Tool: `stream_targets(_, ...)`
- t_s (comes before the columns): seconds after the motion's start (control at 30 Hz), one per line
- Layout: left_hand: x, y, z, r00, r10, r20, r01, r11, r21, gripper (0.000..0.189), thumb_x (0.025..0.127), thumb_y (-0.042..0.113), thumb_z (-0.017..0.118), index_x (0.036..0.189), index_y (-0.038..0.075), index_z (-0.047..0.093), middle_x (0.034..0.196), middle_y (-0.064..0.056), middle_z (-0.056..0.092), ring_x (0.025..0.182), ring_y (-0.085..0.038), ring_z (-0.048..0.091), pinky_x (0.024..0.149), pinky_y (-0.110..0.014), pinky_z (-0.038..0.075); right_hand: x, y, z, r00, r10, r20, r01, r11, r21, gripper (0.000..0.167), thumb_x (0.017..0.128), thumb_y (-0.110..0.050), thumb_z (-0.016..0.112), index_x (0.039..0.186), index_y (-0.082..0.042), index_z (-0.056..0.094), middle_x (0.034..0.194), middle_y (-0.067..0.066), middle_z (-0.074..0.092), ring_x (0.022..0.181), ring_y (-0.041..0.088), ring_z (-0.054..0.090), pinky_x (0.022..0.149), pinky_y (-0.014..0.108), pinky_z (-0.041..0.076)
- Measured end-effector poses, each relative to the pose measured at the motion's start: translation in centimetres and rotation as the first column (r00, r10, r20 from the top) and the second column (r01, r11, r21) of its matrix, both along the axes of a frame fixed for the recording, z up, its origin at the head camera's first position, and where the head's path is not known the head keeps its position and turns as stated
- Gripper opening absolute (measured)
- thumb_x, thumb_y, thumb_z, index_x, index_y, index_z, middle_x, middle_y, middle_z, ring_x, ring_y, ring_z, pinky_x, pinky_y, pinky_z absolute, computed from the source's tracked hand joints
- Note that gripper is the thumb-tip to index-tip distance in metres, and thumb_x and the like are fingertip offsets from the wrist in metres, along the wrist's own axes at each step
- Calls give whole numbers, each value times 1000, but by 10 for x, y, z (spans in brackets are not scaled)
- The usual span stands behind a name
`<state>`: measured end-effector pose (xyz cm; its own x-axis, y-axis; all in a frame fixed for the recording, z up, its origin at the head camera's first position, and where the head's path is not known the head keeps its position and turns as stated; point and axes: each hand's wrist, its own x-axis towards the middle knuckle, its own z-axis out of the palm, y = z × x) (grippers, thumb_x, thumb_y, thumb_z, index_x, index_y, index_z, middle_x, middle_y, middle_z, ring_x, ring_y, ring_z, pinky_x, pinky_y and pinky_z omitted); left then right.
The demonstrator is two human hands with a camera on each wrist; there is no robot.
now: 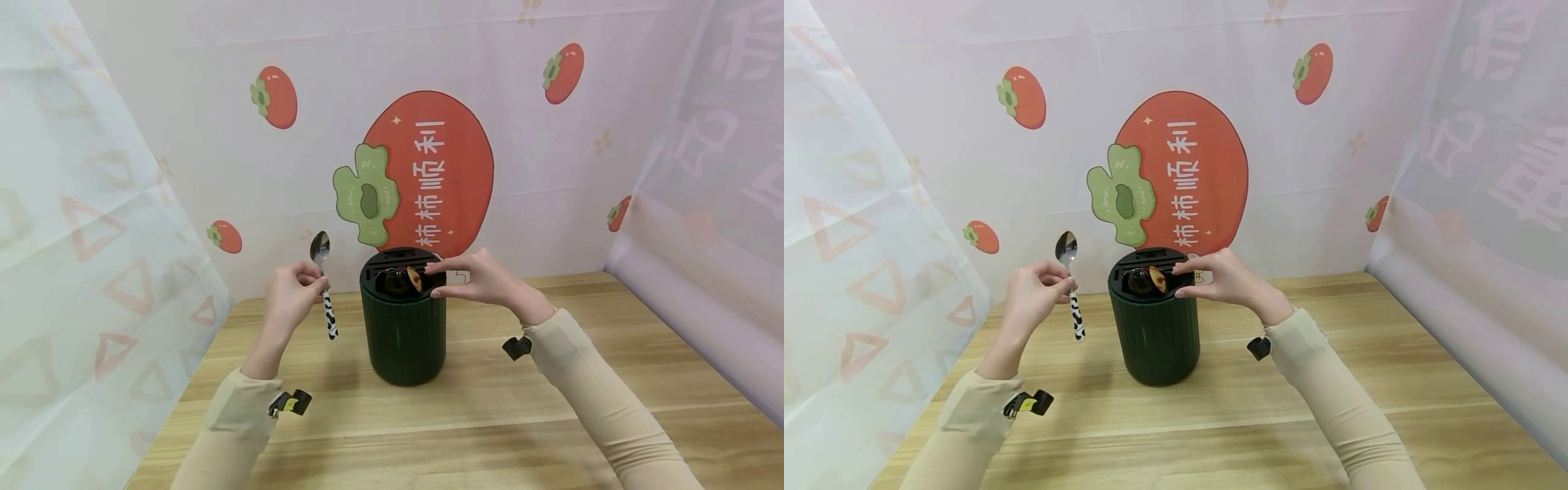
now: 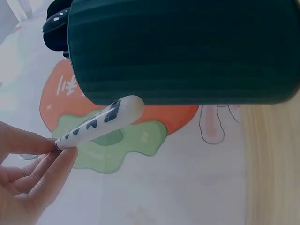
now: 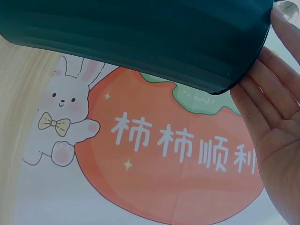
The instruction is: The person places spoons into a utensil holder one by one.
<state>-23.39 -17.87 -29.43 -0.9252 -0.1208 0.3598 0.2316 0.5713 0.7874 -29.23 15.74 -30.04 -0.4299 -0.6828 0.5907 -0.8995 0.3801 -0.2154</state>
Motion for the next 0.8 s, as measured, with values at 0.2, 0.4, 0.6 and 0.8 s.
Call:
stream_targets(0.2,4,11,9,999,-11,-34,11,1000,23,10,86,9,67,90,0,64,82,-16,71,65,-21,69,59,-24,57,0,0,0,1000,-6,-2,6,1000,4,41,77,-32,79,113,-14,71,109,-3,71,101,9,66,85,34,55)
stream_targets(0.4,6,20,16,997,-39,-70,43,998,56,10,85,7,68,90,-1,64,83,-17,71,70,-29,70,60,-24,58,0,1,-1,1000,-9,4,9,1000,3,41,77,-32,78,113,-15,72,109,-4,71,102,9,66,84,33,55)
stream_targets(0.6,7,27,23,994,-43,-104,48,998,44,10,86,8,68,91,1,65,82,-15,71,67,-23,70,58,-23,57,0,0,0,1000,-2,8,2,1000,1,41,77,-34,78,113,-15,71,110,-4,71,103,10,65,86,34,54)
stream_targets(0.8,7,31,28,988,-47,-146,56,997,52,9,85,7,69,90,0,65,80,-15,71,67,-22,70,63,-31,59,1,0,0,1000,-2,18,3,1000,-4,41,77,-34,78,113,-15,71,110,-4,71,103,9,65,86,34,54)
